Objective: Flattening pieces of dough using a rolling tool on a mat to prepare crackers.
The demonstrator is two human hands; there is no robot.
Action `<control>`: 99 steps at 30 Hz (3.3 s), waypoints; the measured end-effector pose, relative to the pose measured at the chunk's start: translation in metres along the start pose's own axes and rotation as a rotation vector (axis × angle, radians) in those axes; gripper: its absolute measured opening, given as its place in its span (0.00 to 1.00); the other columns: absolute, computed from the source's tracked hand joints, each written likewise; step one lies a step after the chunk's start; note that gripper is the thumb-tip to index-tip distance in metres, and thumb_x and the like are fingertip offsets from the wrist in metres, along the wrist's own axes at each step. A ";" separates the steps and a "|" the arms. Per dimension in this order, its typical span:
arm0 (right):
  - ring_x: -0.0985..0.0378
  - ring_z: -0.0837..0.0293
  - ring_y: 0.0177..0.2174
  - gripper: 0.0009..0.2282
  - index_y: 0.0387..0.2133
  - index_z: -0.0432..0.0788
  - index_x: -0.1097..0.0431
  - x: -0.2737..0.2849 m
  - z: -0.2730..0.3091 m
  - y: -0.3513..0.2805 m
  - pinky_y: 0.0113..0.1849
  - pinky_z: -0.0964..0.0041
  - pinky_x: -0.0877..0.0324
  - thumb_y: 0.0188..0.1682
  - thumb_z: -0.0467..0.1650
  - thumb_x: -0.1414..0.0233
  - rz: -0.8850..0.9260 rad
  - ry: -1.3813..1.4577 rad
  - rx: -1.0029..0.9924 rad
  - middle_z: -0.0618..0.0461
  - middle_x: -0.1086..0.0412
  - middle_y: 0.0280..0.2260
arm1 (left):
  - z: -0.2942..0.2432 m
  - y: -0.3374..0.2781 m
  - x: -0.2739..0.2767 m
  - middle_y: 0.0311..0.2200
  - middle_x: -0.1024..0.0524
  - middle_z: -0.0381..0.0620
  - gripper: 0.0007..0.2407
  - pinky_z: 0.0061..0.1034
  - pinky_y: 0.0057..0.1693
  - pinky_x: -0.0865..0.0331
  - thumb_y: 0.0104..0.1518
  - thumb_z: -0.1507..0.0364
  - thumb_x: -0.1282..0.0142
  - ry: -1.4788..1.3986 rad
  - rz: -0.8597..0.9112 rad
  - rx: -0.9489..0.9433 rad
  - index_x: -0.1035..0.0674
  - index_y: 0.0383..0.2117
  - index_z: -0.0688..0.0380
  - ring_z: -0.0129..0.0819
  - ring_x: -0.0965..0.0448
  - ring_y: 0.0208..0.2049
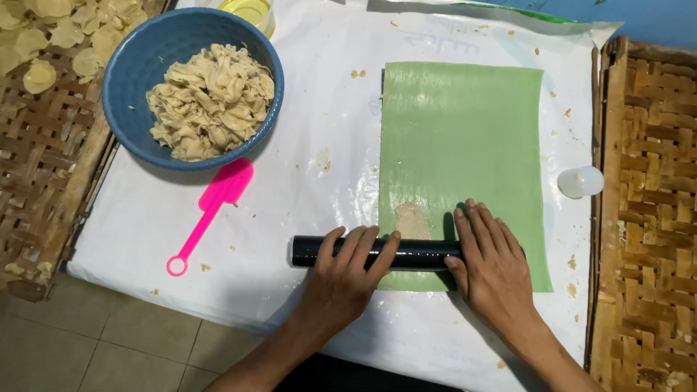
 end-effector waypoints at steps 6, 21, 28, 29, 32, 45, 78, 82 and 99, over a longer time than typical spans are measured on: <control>0.39 0.43 0.62 0.27 0.62 0.35 0.41 0.002 0.016 -0.042 0.60 0.45 0.44 0.50 0.37 0.51 0.026 0.024 0.009 0.38 0.40 0.63 | -0.025 -0.035 0.007 0.66 0.38 0.62 0.27 0.49 0.68 0.46 0.55 0.74 0.52 0.062 0.029 -0.018 0.36 0.66 0.59 0.52 0.37 0.67; 0.31 0.46 0.55 0.26 0.60 0.38 0.36 0.014 0.004 -0.007 0.55 0.49 0.38 0.48 0.36 0.47 0.013 0.046 0.076 0.44 0.32 0.57 | -0.001 -0.003 0.010 0.50 0.28 0.60 0.22 0.52 0.63 0.39 0.57 0.75 0.45 -0.082 0.057 0.065 0.30 0.60 0.66 0.53 0.28 0.54; 0.37 0.46 0.62 0.26 0.63 0.39 0.40 0.007 -0.007 0.016 0.58 0.52 0.42 0.52 0.37 0.53 0.071 0.055 0.074 0.44 0.38 0.63 | 0.003 0.010 -0.001 0.67 0.39 0.64 0.26 0.54 0.70 0.53 0.65 0.62 0.51 -0.018 0.001 0.098 0.34 0.63 0.71 0.54 0.43 0.70; 0.40 0.44 0.63 0.25 0.64 0.39 0.41 0.003 -0.012 0.024 0.59 0.52 0.43 0.54 0.37 0.56 0.112 0.051 0.061 0.43 0.40 0.64 | 0.010 0.021 -0.004 0.67 0.42 0.64 0.27 0.58 0.71 0.57 0.66 0.59 0.53 -0.015 0.069 0.129 0.35 0.63 0.71 0.54 0.47 0.71; 0.45 0.41 0.65 0.24 0.66 0.39 0.43 -0.006 -0.024 0.049 0.61 0.50 0.47 0.58 0.37 0.62 0.170 0.064 0.020 0.39 0.45 0.66 | 0.032 0.050 -0.016 0.68 0.46 0.63 0.28 0.61 0.70 0.62 0.67 0.56 0.57 0.009 0.130 0.167 0.36 0.63 0.71 0.54 0.51 0.71; 0.49 0.35 0.66 0.23 0.64 0.36 0.41 -0.006 -0.041 0.079 0.61 0.46 0.47 0.61 0.38 0.63 0.083 0.207 -0.179 0.30 0.48 0.67 | 0.043 0.034 -0.003 0.38 0.24 0.51 0.25 0.39 0.50 0.33 0.59 0.58 0.41 -0.082 0.126 0.010 0.26 0.56 0.66 0.44 0.26 0.41; 0.50 0.42 0.67 0.26 0.67 0.34 0.48 -0.013 -0.025 0.031 0.64 0.46 0.54 0.59 0.38 0.65 0.148 0.001 -0.025 0.37 0.49 0.68 | 0.005 0.026 -0.015 0.69 0.48 0.69 0.29 0.57 0.72 0.60 0.68 0.59 0.58 0.021 0.083 0.160 0.42 0.63 0.78 0.55 0.51 0.73; 0.53 0.40 0.68 0.26 0.68 0.34 0.49 -0.008 -0.028 0.059 0.64 0.46 0.56 0.61 0.38 0.67 0.175 0.104 -0.071 0.33 0.51 0.68 | 0.025 0.055 -0.016 0.69 0.50 0.66 0.29 0.58 0.71 0.63 0.68 0.57 0.65 0.041 0.148 0.184 0.44 0.64 0.77 0.53 0.54 0.72; 0.50 0.41 0.66 0.27 0.69 0.35 0.52 -0.012 -0.029 0.061 0.63 0.46 0.52 0.60 0.37 0.61 0.163 0.076 -0.070 0.33 0.50 0.68 | 0.023 0.053 -0.028 0.71 0.58 0.68 0.31 0.56 0.74 0.65 0.70 0.55 0.60 0.037 0.182 0.225 0.42 0.65 0.79 0.54 0.60 0.75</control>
Point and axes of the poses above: each hand's wrist, its own y-axis towards the middle knuckle, its own x-axis out of the back of the hand, z = x × y, the point moved 3 cm from there along y, towards the middle knuckle
